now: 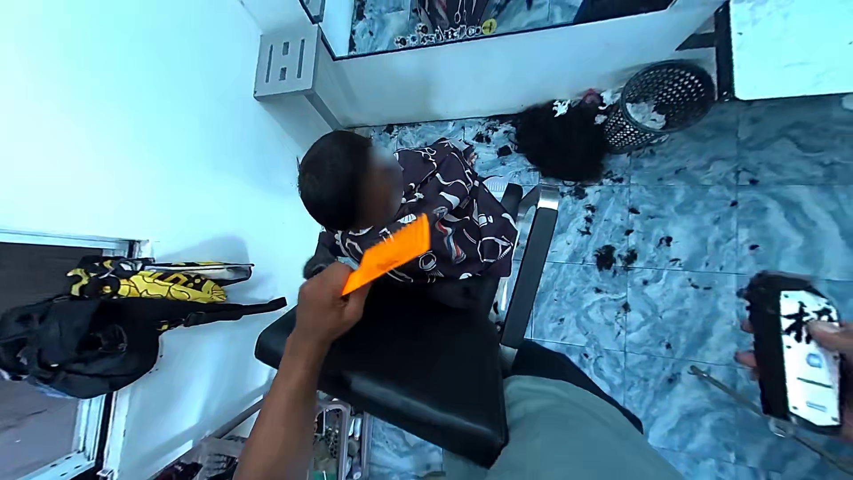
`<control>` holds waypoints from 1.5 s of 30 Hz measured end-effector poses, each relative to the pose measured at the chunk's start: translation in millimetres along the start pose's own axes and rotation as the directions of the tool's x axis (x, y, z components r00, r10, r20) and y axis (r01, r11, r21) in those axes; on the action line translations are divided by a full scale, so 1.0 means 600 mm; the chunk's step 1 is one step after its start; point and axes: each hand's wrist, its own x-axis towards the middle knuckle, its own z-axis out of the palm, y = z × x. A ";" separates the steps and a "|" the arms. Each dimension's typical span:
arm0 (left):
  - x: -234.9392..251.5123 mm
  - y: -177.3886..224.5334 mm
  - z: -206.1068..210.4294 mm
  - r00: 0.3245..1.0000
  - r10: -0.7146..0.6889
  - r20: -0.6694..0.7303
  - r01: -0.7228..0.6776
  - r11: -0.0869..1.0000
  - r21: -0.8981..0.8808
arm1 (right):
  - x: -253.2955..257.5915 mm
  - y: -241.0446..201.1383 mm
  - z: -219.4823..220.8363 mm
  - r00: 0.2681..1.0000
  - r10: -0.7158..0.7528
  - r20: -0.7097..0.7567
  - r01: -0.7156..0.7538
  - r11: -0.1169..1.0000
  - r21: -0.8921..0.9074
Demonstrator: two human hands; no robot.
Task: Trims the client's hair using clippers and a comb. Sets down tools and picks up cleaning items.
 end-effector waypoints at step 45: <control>0.286 -0.103 -0.044 0.339 -0.897 0.282 0.846 0.422 0.327 | 0.309 -0.036 0.789 0.516 0.256 0.817 0.652 0.501 -0.569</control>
